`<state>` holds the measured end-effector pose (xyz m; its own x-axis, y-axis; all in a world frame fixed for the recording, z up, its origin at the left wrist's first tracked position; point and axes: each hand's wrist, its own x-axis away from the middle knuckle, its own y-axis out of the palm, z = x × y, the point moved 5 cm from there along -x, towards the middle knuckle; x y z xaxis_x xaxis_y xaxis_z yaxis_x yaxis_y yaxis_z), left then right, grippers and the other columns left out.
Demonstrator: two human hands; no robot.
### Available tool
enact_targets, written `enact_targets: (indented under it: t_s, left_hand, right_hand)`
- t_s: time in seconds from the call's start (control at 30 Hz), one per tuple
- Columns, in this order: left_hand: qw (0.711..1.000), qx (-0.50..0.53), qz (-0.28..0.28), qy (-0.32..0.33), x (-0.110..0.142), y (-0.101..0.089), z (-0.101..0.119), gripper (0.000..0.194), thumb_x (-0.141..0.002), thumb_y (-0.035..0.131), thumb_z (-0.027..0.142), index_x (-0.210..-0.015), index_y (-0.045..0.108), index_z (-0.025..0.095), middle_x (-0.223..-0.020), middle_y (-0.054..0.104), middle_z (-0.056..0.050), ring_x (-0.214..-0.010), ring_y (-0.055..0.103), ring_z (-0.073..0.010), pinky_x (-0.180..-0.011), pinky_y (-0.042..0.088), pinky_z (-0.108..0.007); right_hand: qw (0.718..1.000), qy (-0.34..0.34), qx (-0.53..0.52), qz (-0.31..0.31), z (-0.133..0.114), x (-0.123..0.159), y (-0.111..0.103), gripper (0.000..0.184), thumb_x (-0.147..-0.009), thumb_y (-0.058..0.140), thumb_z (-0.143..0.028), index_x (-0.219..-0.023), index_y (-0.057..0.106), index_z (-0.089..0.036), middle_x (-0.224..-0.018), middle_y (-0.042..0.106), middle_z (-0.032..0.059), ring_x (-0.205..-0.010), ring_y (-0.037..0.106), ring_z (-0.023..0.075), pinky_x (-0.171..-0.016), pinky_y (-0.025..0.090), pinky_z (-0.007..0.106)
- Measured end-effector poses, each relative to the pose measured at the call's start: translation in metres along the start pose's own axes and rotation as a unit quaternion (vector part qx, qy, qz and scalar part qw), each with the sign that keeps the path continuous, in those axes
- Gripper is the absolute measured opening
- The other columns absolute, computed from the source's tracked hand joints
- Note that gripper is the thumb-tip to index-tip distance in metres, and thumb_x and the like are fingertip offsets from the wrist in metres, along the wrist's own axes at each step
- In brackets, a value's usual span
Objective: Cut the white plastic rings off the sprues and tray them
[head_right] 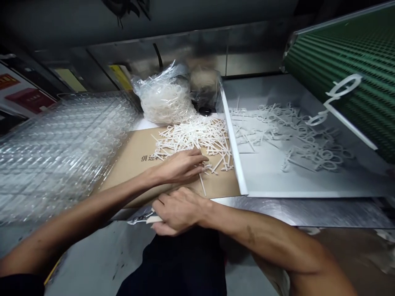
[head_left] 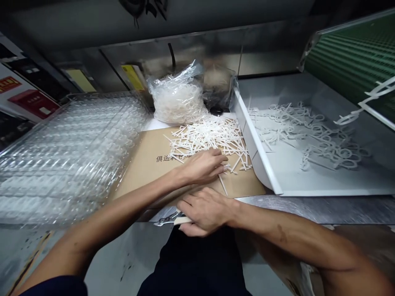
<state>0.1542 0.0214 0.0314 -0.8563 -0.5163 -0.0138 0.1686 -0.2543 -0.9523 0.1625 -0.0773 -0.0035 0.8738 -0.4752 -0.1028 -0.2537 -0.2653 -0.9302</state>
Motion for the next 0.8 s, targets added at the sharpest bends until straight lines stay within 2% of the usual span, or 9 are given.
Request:
enact_targets:
  t_s: [0.07,0.2,0.3,0.37,0.47,0.57,0.67,0.8]
  left_hand:
    - [1.000,-0.003,0.006,-0.012,-0.011,0.004,0.002,0.033,-0.104,0.049,0.031,-0.124,0.070,0.015,-0.111,0.069,-0.014,-0.093,0.069,-0.0248,-0.079,0.054,-0.036]
    - [0.999,0.039,0.004,0.014,-0.025,0.007,-0.001,0.031,-0.098,0.050,0.018,-0.113,0.076,0.014,-0.100,0.075,-0.012,-0.087,0.071,-0.0226,-0.080,0.054,-0.035]
    - [0.992,0.096,0.081,0.009,-0.017,-0.009,-0.014,0.033,-0.093,0.053,0.017,-0.113,0.079,0.016,-0.100,0.078,-0.011,-0.087,0.071,-0.0210,-0.082,0.055,-0.035]
    - [0.976,0.168,0.135,-0.039,-0.003,-0.021,-0.031,0.033,-0.092,0.057,0.022,-0.116,0.079,0.017,-0.102,0.079,-0.010,-0.084,0.071,-0.0196,-0.078,0.056,-0.033]
    - [0.919,0.316,0.174,-0.158,0.027,-0.029,-0.061,0.037,-0.090,0.071,0.038,-0.121,0.078,0.018,-0.104,0.079,-0.010,-0.081,0.072,-0.0192,-0.070,0.056,-0.029]
    - [0.831,0.455,0.224,-0.230,0.053,-0.026,-0.082,0.042,-0.081,0.085,0.041,-0.116,0.077,0.019,-0.098,0.078,-0.007,-0.079,0.073,-0.0177,-0.071,0.058,-0.026]
    - [0.760,0.545,0.253,-0.246,0.067,-0.014,-0.088,0.044,-0.074,0.091,0.035,-0.111,0.074,0.018,-0.086,0.076,-0.004,-0.076,0.074,-0.0169,-0.071,0.060,-0.025]
    - [0.721,0.604,0.247,-0.234,0.072,0.003,-0.086,0.040,-0.075,0.092,0.029,-0.104,0.067,0.016,-0.093,0.076,-0.005,-0.080,0.076,-0.0180,-0.074,0.062,-0.026]
  right_hand:
    - [1.000,-0.006,0.015,-0.002,0.000,0.000,-0.001,0.045,-0.101,0.046,-0.052,-0.111,0.064,-0.013,-0.101,0.075,0.0134,-0.076,0.069,0.0261,-0.059,0.045,0.037]
    - [1.000,-0.007,0.030,-0.006,-0.001,0.000,-0.003,0.044,-0.102,0.045,-0.053,-0.110,0.063,-0.014,-0.103,0.075,0.0114,-0.076,0.070,0.0248,-0.055,0.043,0.035]
    - [0.999,-0.002,0.032,-0.003,-0.002,0.001,-0.004,0.045,-0.103,0.043,-0.055,-0.112,0.061,-0.016,-0.105,0.075,0.0105,-0.075,0.070,0.0231,-0.052,0.041,0.032]
    - [0.999,-0.006,0.036,-0.004,-0.002,0.000,-0.004,0.045,-0.103,0.042,-0.056,-0.113,0.060,-0.016,-0.106,0.075,0.0096,-0.076,0.071,0.0230,-0.050,0.039,0.032]
    - [0.999,-0.009,0.038,0.002,-0.001,-0.001,-0.006,0.045,-0.104,0.041,-0.056,-0.111,0.061,-0.016,-0.104,0.076,0.0081,-0.080,0.072,0.0241,-0.050,0.041,0.034]
    - [0.999,0.001,0.032,0.033,0.005,-0.001,-0.009,0.044,-0.104,0.042,-0.055,-0.112,0.061,-0.016,-0.103,0.076,0.0071,-0.083,0.072,0.0241,-0.055,0.045,0.035]
    - [0.996,0.016,0.026,0.087,0.016,0.000,-0.015,0.043,-0.102,0.046,-0.056,-0.112,0.061,-0.017,-0.100,0.075,0.0070,-0.083,0.070,0.0234,-0.060,0.048,0.035]
    - [0.984,0.022,0.017,0.177,0.033,0.004,-0.026,0.038,-0.101,0.050,-0.050,-0.110,0.060,-0.015,-0.096,0.072,0.0097,-0.083,0.067,0.0233,-0.071,0.052,0.035]
